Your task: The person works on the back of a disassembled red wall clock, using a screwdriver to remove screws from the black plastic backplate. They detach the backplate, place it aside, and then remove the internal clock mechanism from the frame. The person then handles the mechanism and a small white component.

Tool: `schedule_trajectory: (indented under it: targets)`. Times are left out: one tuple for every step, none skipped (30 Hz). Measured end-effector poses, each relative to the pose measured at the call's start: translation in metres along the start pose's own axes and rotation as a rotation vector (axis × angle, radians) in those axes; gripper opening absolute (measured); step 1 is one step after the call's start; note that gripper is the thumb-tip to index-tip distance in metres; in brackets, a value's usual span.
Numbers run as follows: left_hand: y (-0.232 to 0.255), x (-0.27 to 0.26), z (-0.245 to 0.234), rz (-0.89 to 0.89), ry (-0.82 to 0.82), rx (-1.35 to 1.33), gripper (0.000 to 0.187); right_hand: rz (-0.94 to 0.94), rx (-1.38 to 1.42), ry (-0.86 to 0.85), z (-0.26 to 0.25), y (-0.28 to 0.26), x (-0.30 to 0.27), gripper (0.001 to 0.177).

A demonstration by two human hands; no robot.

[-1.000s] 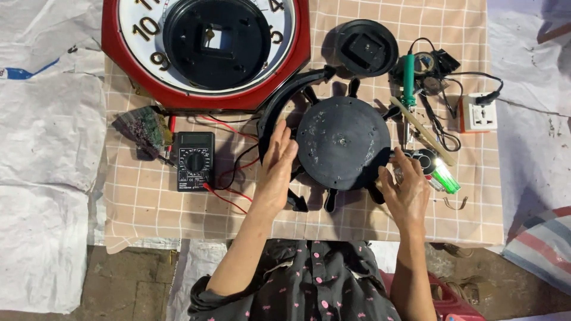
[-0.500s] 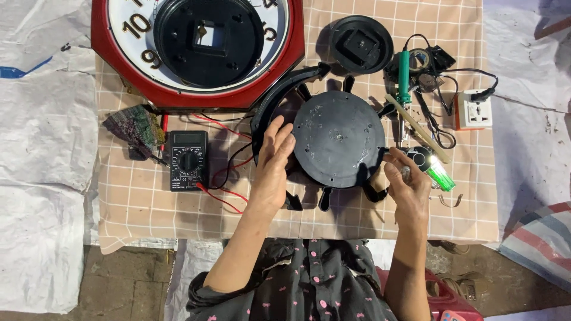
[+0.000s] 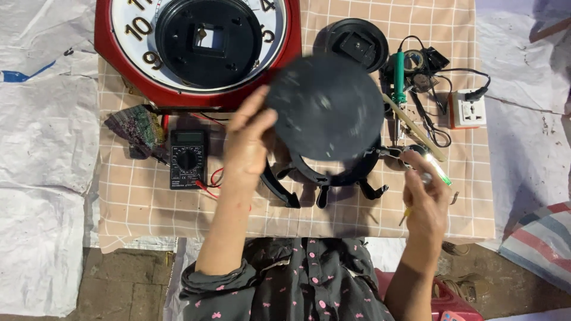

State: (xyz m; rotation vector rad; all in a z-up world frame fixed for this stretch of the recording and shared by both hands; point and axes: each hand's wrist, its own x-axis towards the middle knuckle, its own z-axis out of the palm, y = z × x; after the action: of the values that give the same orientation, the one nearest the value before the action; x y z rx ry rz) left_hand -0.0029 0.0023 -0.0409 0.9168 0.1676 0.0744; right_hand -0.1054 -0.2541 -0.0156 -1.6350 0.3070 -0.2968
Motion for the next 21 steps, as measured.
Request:
schedule_trajectory:
  targets:
    - [0.014,-0.001,-0.001,-0.001,-0.003,0.000,0.047,0.000,0.000,0.003,-0.006,-0.003,-0.004,0.029]
    - [0.029,-0.002,-0.002,0.025,0.014,-0.032,0.047,0.000,-0.029,0.021,-0.012,-0.007,-0.008,0.028]
    - [0.044,-0.002,-0.003,0.052,0.031,-0.065,0.046,0.000,-0.057,0.039,-0.018,-0.010,-0.012,0.027]
    - [0.056,-0.004,-0.003,0.055,0.031,-0.063,0.046,-0.002,-0.055,0.038,-0.024,-0.011,-0.014,0.027]
    - [0.069,-0.006,-0.002,0.021,0.078,-0.184,0.053,0.066,-0.024,0.008,-0.030,-0.012,-0.016,0.024]
    - [0.080,-0.008,-0.001,-0.013,0.126,-0.304,0.059,0.136,0.006,-0.019,-0.036,-0.013,-0.019,0.022]
    - [0.089,-0.013,0.001,-0.012,0.125,-0.303,0.059,0.135,0.008,-0.020,-0.035,-0.016,-0.022,0.022]
    - [0.098,-0.017,0.004,-0.019,0.158,-0.316,0.061,0.152,0.006,-0.003,-0.035,-0.019,-0.026,0.023]
    - [0.106,-0.021,0.006,-0.026,0.191,-0.330,0.063,0.168,0.004,0.014,-0.034,-0.023,-0.029,0.024]
    - [0.107,-0.025,0.008,-0.026,0.188,-0.329,0.063,0.167,0.006,0.016,-0.041,-0.014,-0.031,0.024]
    - [0.109,-0.028,0.009,-0.020,0.119,-0.344,0.071,0.180,0.008,-0.001,-0.048,-0.005,-0.033,0.023]
    - [0.110,-0.031,0.011,-0.016,0.047,-0.360,0.080,0.193,0.009,-0.017,-0.055,0.003,-0.034,0.022]
    - [0.105,-0.033,0.012,-0.018,0.043,-0.360,0.080,0.192,0.010,-0.012,-0.058,0.011,-0.034,0.022]
    - [0.100,-0.036,0.013,-0.053,0.068,-0.314,0.075,0.212,0.081,-0.035,-0.061,0.019,-0.033,0.020]
    - [0.095,-0.038,0.014,-0.088,0.093,-0.268,0.070,0.232,0.152,-0.058,-0.064,0.027,-0.032,0.018]
    - [0.083,-0.042,0.012,-0.087,0.090,-0.267,0.070,0.230,0.154,-0.056,-0.060,0.027,-0.033,0.018]
    - [0.072,-0.046,0.010,-0.102,0.042,-0.206,0.069,0.242,0.196,-0.091,-0.057,0.027,-0.034,0.021]
    - [0.060,-0.050,0.009,-0.117,-0.006,-0.145,0.068,0.254,0.238,-0.126,-0.053,0.027,-0.035,0.024]
    - [0.056,-0.054,0.014,-0.117,-0.009,-0.144,0.068,0.252,0.240,-0.123,-0.046,0.023,-0.033,0.024]
    - [0.051,-0.060,0.019,-0.251,0.050,-0.066,0.071,0.285,0.255,-0.143,-0.039,0.020,-0.033,0.038]
    - [0.046,-0.065,0.023,-0.385,0.109,0.014,0.074,0.317,0.270,-0.163,-0.032,0.016,-0.032,0.055]
